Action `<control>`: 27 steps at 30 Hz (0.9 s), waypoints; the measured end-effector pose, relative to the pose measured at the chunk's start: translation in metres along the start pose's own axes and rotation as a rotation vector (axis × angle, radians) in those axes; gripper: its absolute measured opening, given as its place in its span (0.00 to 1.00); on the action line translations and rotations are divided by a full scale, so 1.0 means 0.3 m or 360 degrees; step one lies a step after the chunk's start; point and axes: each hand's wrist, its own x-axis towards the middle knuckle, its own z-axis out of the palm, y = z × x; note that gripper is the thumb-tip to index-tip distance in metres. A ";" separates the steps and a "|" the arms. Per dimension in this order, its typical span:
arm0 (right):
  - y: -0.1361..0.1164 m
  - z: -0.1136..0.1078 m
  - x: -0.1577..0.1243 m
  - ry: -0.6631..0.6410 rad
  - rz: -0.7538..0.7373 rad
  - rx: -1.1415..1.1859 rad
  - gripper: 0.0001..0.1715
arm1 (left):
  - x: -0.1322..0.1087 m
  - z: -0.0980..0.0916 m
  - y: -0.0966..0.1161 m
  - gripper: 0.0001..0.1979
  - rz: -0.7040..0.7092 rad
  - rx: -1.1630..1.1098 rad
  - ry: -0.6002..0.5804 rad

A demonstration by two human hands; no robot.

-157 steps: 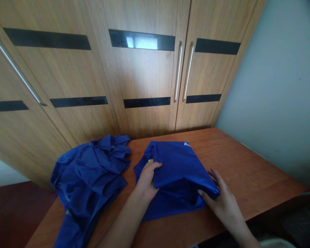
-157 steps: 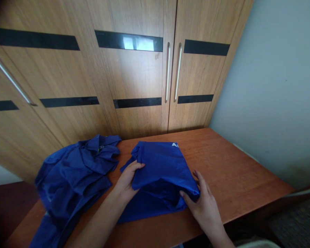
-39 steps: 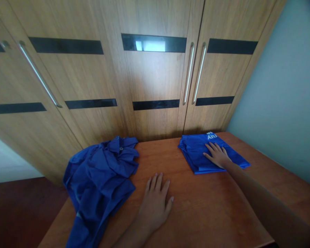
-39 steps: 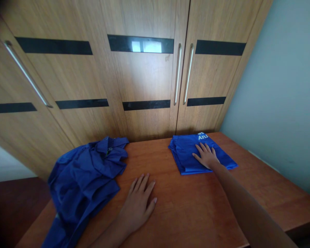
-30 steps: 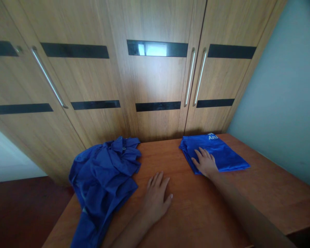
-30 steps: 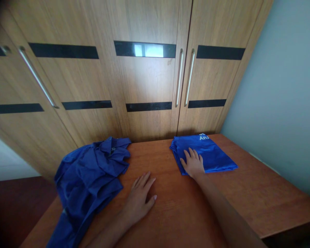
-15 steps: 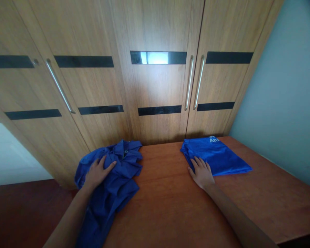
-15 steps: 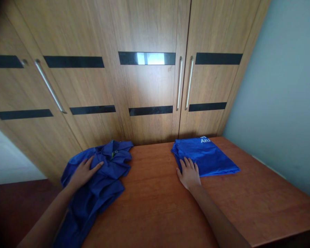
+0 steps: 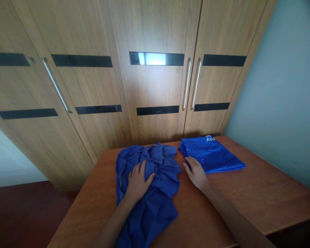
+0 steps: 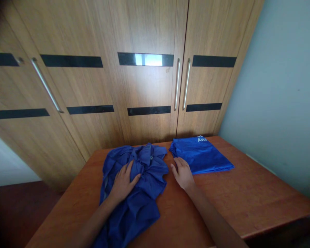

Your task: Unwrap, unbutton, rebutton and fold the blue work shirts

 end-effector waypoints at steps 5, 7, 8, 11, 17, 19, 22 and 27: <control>-0.109 -0.023 0.083 0.0017 0.0313 0.0588 0.26 | 0.003 -0.038 0.079 0.35 0.0129 -0.0420 -0.0174; -0.144 -0.033 0.137 -0.0069 0.0443 0.0685 0.29 | 0.030 -0.076 0.068 0.29 0.0156 -0.0465 -0.0124; -0.159 -0.037 0.165 -0.0114 0.0494 0.0696 0.31 | 0.050 -0.094 0.053 0.27 0.0158 -0.0430 -0.0052; -0.205 -0.046 0.242 -0.0230 0.0554 0.0721 0.31 | 0.129 -0.136 -0.028 0.25 0.0088 -0.0213 0.0251; -0.318 -0.062 0.304 -0.0357 0.0453 0.0862 0.18 | 0.261 -0.134 -0.209 0.35 -0.0428 -0.0721 0.0261; -0.345 -0.075 0.310 -0.0365 0.0420 0.0906 0.18 | 0.276 -0.126 -0.231 0.32 -0.0445 -0.0926 0.0165; -0.363 -0.109 0.337 -0.0341 0.0380 0.0974 0.19 | 0.284 -0.139 -0.231 0.24 -0.0422 -0.1181 0.0126; -0.324 -0.237 0.446 -0.0180 0.0339 0.1075 0.19 | 0.340 -0.280 -0.234 0.20 -0.0452 -0.1596 0.0324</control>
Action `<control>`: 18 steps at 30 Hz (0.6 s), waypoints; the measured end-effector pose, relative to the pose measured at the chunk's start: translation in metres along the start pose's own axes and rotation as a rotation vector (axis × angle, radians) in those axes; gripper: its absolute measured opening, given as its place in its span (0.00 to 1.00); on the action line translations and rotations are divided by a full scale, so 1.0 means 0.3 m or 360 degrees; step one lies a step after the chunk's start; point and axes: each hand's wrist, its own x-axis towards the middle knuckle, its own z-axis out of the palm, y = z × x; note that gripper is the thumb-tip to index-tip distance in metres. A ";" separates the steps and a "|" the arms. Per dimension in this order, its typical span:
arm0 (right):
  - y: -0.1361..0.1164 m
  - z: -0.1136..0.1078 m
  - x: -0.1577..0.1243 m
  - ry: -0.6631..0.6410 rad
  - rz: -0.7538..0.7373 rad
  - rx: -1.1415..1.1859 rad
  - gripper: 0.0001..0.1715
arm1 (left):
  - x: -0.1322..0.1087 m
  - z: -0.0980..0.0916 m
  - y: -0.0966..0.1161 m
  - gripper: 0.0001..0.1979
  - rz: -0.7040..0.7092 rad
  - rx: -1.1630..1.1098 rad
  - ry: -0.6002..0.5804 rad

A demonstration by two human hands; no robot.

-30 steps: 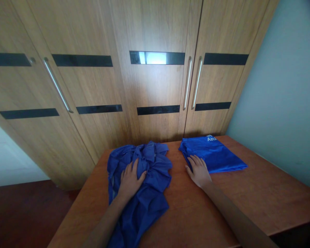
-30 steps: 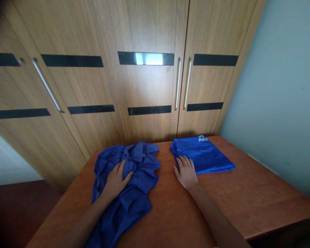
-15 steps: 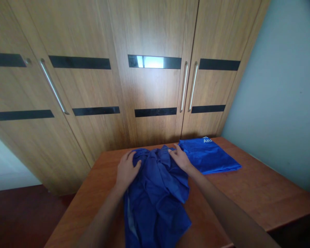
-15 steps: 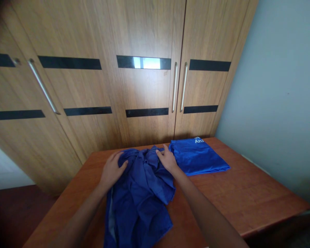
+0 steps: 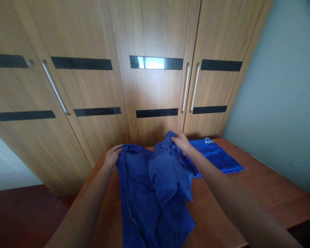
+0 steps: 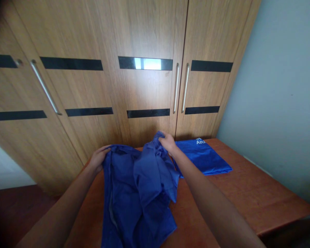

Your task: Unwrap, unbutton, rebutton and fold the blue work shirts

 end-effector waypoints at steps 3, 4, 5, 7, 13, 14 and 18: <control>-0.053 -0.144 0.062 0.0149 -0.0075 0.0062 0.19 | 0.059 -0.070 0.120 0.19 0.0065 -0.0191 0.0098; -0.066 -0.199 0.076 0.0210 -0.0104 0.0082 0.19 | 0.072 -0.095 0.158 0.18 0.0092 -0.0246 0.0121; -0.075 -0.256 0.082 0.0272 -0.0132 0.0103 0.19 | 0.079 -0.119 0.191 0.17 0.0124 -0.0306 0.0144; -0.070 -0.367 0.070 0.0453 -0.0236 0.0200 0.23 | 0.071 -0.164 0.231 0.15 0.0172 -0.0392 0.0179; 0.156 -0.582 -0.152 0.0389 -0.0101 -0.0192 0.24 | -0.071 -0.289 0.039 0.09 0.0071 0.0212 -0.0029; 0.205 -0.597 -0.197 0.0279 -0.0050 -0.0332 0.23 | -0.096 -0.307 -0.020 0.07 0.0024 0.0580 -0.0167; 0.333 -0.617 -0.327 -0.0475 0.0189 -0.0839 0.17 | -0.167 -0.344 -0.168 0.13 0.0147 0.1437 -0.0539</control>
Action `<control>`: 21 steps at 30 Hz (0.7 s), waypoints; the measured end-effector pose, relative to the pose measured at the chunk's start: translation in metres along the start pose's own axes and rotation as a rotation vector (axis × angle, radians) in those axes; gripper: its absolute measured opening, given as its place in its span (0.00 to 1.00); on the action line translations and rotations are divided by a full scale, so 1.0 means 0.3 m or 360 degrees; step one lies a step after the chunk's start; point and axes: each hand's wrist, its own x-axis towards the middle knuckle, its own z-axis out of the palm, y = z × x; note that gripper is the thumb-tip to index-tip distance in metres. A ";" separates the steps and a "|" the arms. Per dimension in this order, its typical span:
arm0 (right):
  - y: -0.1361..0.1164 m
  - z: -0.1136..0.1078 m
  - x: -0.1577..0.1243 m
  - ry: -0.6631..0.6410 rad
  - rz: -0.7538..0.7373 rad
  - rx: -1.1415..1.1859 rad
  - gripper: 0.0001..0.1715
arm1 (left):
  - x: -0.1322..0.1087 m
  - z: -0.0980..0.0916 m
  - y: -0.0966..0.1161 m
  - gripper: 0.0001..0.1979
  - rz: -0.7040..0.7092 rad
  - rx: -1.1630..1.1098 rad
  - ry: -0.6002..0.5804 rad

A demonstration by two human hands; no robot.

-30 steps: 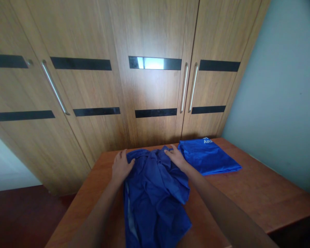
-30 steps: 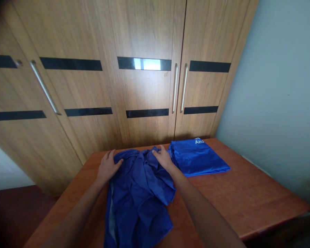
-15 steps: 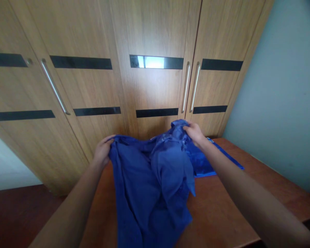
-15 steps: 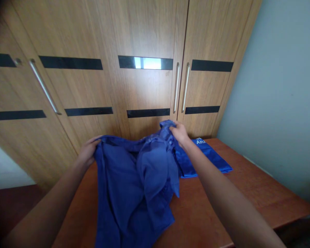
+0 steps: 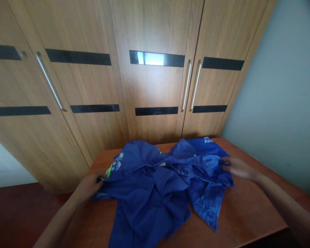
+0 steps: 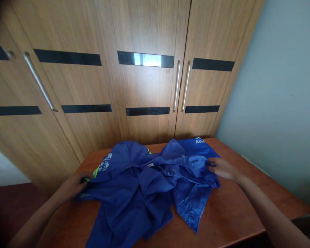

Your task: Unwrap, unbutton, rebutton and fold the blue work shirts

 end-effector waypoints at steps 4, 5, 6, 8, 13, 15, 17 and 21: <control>-0.026 0.022 -0.013 -0.0004 -0.0048 -0.0215 0.25 | -0.015 -0.012 0.084 0.24 0.0217 0.0443 0.0147; -0.051 0.023 -0.006 0.0077 -0.0086 -0.0267 0.27 | -0.011 -0.020 0.125 0.25 0.0282 0.0506 0.0187; -0.081 0.024 0.002 0.0157 -0.0138 -0.0317 0.29 | -0.006 -0.023 0.169 0.26 0.0349 0.0534 0.0217; -0.153 0.032 0.021 0.0275 -0.0278 -0.0385 0.30 | 0.011 -0.009 0.253 0.24 0.0473 0.0508 0.0222; -0.323 0.080 0.056 0.0089 -0.0549 -0.0249 0.27 | 0.069 0.105 0.364 0.19 0.0495 0.0589 0.0071; -0.363 0.102 0.068 0.0093 -0.0544 -0.0204 0.26 | 0.088 0.142 0.369 0.15 0.0465 0.0741 0.0021; -0.388 0.123 0.076 0.0144 -0.0509 -0.0220 0.25 | 0.098 0.161 0.365 0.12 0.0463 0.0847 0.0003; -0.440 0.171 0.076 0.0144 -0.0472 -0.0484 0.23 | 0.101 0.168 0.359 0.13 0.0490 0.0896 0.0030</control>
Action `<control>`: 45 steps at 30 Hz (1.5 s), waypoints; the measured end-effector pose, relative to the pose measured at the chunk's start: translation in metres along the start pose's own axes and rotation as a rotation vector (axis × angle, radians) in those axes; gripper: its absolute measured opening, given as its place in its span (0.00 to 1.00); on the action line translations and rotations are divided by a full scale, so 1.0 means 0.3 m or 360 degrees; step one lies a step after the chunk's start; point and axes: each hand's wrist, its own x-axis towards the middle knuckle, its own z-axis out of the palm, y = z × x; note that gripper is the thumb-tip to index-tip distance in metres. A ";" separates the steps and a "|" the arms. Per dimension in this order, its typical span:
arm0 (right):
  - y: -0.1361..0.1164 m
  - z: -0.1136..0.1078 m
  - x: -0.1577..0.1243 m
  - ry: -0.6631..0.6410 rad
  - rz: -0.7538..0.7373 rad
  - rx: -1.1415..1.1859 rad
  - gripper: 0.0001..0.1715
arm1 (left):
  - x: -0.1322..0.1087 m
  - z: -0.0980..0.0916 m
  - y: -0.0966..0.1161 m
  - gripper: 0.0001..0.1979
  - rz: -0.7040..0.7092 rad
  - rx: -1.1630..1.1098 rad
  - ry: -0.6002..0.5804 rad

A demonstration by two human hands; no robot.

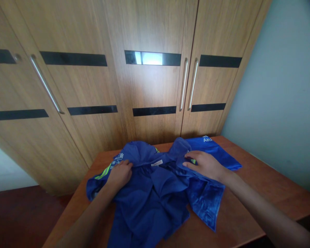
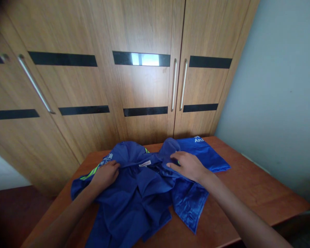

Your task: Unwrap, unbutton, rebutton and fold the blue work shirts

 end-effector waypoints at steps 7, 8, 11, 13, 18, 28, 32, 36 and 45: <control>-0.149 0.067 0.052 0.0051 -0.0106 -0.0388 0.20 | 0.004 0.014 -0.003 0.10 -0.0011 0.0044 -0.0014; -0.154 0.074 0.063 0.0022 -0.0097 -0.0427 0.19 | 0.005 0.010 -0.006 0.10 -0.0020 0.0043 -0.0013; -0.125 0.067 0.082 -0.0110 0.0004 -0.0564 0.17 | 0.001 -0.027 -0.025 0.11 -0.0090 0.0041 0.0048; -0.081 0.034 0.072 -0.0132 0.0027 -0.0625 0.18 | -0.013 -0.070 -0.046 0.12 -0.0172 0.0028 0.0169; 0.027 -0.058 -0.035 0.0137 -0.0172 -0.0708 0.23 | -0.084 -0.167 -0.081 0.13 -0.0176 -0.0017 0.0522; 0.021 0.045 -0.201 -0.0222 0.0018 -0.0634 0.22 | -0.167 -0.017 -0.029 0.12 0.0183 -0.0219 0.0020; -0.073 0.018 -0.145 -0.0057 0.0012 -0.0558 0.19 | -0.158 0.013 -0.079 0.15 0.0086 -0.0250 0.0055; -0.150 0.082 -0.094 -0.0057 0.0009 -0.0573 0.16 | -0.129 0.003 -0.105 0.16 0.0015 -0.0227 0.0003; -0.105 0.130 -0.034 -0.0257 0.0295 -0.0653 0.17 | -0.089 -0.031 -0.080 0.08 0.0187 -0.0033 -0.0170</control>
